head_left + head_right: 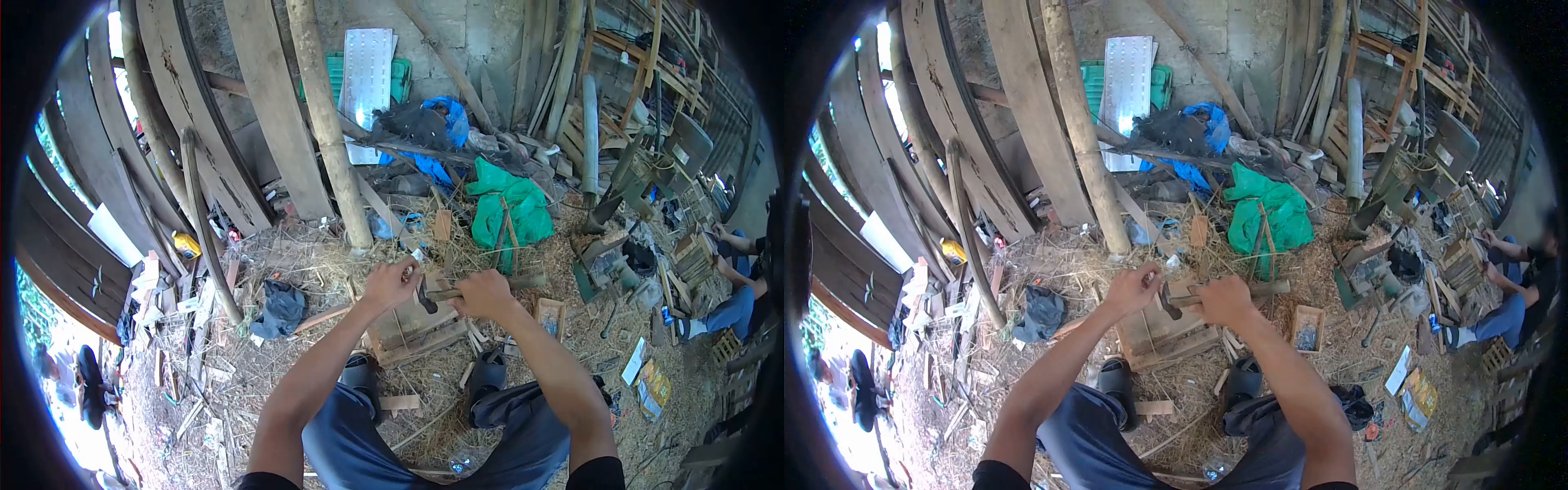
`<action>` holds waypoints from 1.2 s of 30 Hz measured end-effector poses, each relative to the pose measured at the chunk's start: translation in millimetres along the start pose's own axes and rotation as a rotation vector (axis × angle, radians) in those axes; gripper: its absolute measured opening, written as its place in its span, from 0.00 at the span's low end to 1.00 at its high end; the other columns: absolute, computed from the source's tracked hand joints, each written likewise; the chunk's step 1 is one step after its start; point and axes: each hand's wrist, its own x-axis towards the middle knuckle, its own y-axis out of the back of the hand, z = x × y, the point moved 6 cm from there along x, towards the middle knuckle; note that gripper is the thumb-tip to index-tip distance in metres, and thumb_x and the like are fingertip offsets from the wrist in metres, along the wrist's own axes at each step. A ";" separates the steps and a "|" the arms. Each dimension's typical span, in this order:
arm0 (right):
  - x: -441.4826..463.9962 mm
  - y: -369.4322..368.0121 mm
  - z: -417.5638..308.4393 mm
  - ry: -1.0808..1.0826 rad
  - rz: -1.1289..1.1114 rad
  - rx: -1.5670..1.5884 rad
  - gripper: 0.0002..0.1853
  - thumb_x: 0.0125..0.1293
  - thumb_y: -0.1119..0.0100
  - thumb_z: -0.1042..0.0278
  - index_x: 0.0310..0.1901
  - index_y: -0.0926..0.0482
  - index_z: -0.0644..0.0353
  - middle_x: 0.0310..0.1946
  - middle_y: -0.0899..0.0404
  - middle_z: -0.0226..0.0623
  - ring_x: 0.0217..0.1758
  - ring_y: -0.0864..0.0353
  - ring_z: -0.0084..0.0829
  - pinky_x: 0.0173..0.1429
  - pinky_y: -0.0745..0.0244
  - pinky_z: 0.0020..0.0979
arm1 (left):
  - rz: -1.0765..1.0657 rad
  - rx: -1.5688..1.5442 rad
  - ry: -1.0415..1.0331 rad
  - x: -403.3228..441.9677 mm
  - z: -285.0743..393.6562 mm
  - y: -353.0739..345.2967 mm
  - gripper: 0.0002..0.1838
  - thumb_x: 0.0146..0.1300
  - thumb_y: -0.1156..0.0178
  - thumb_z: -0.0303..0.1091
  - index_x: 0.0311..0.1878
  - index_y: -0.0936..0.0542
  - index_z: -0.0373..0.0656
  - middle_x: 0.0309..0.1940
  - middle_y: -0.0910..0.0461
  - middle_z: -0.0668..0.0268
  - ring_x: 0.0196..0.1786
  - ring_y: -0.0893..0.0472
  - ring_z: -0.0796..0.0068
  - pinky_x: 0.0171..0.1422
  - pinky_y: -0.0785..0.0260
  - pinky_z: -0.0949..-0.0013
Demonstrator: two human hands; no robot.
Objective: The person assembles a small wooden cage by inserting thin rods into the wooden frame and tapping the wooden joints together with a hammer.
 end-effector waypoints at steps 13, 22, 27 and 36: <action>-20.2 15.7 9.5 -0.069 -0.048 0.068 0.22 0.58 0.39 0.43 0.35 0.17 0.58 0.30 0.17 0.42 0.39 0.16 0.43 0.45 0.22 0.41 | 0.088 0.104 -0.463 -15.0 2.2 6.8 0.28 0.56 0.42 0.34 0.62 0.31 0.47 0.56 0.28 0.56 0.58 0.30 0.53 0.65 0.40 0.55; -25.2 -0.7 30.9 -0.101 -0.232 0.407 0.29 0.56 0.40 0.35 0.33 0.17 0.60 0.31 0.18 0.44 0.42 0.17 0.45 0.46 0.23 0.44 | 0.204 0.297 -0.629 -15.7 12.7 -19.6 0.28 0.54 0.41 0.32 0.61 0.30 0.47 0.56 0.30 0.59 0.60 0.32 0.55 0.66 0.39 0.56; -20.6 -31.8 33.7 -0.081 -0.174 0.511 0.31 0.57 0.42 0.32 0.32 0.18 0.60 0.31 0.18 0.47 0.41 0.18 0.47 0.47 0.24 0.46 | 0.080 0.547 -0.624 -10.5 5.1 -32.7 0.21 0.57 0.43 0.30 0.56 0.26 0.45 0.50 0.28 0.65 0.57 0.30 0.64 0.61 0.36 0.59; -30.1 -3.0 45.8 -0.113 0.040 0.173 0.30 0.61 0.47 0.33 0.32 0.18 0.60 0.28 0.18 0.46 0.39 0.17 0.48 0.48 0.25 0.46 | 0.223 0.272 -0.676 1.5 23.4 -12.8 0.16 0.59 0.41 0.35 0.50 0.22 0.42 0.45 0.24 0.66 0.51 0.27 0.65 0.56 0.33 0.64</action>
